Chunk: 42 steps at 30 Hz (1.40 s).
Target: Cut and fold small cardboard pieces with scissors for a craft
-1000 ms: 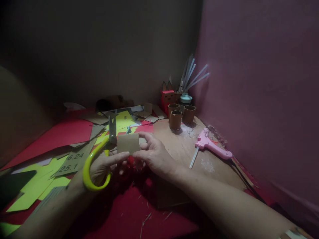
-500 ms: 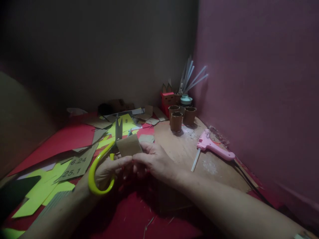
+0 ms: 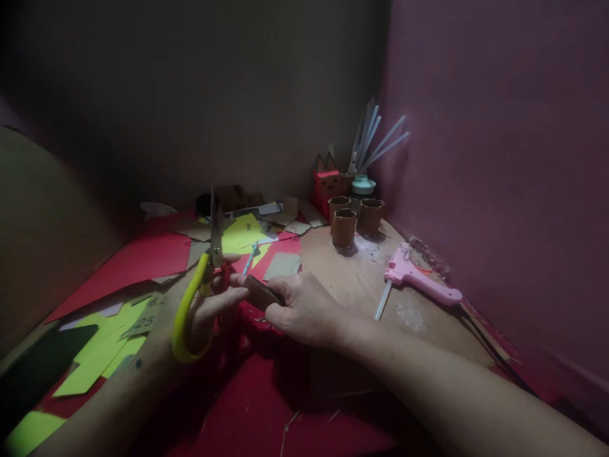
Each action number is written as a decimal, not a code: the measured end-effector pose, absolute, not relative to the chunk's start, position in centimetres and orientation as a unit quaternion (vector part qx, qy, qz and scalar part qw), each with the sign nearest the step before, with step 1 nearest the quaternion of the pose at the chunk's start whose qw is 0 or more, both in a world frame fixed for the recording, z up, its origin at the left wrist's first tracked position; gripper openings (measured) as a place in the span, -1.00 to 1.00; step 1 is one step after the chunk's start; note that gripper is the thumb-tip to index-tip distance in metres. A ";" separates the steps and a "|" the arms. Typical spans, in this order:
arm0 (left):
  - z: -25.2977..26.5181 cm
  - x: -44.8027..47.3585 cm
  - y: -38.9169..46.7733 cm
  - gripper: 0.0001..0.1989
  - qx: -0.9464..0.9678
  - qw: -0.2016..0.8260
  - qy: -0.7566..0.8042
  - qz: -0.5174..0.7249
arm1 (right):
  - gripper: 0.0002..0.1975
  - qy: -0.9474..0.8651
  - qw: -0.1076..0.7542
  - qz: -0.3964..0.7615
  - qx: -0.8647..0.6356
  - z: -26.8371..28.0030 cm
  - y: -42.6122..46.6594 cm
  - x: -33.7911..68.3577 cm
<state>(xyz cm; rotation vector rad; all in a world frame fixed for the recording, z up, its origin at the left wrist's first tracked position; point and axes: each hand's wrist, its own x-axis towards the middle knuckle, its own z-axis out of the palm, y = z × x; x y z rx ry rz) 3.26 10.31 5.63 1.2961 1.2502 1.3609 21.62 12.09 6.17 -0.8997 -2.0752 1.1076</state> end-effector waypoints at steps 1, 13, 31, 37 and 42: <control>5.6 3.4 10.2 -0.44 0.529 0.412 0.501 0.548 | -0.80 -0.795 0.295 0.398 -0.351 6.2 12.1 21.6; 5.8 3.8 9.1 -0.51 0.529 0.398 0.477 0.579 | -0.71 -0.729 0.422 0.465 -0.275 5.5 12.0 21.1; 6.3 4.4 9.2 -0.47 0.451 0.479 0.434 0.615 | -0.75 -0.584 0.395 0.673 -0.224 4.9 12.1 20.7; 5.9 4.4 9.1 -0.36 0.437 0.514 0.440 0.593 | -0.76 -0.565 0.390 0.695 -0.214 4.5 12.3 20.6; 5.9 4.7 9.0 -0.34 0.402 0.534 0.442 0.599 | -0.76 -0.556 0.372 0.712 -0.213 4.7 12.2 20.7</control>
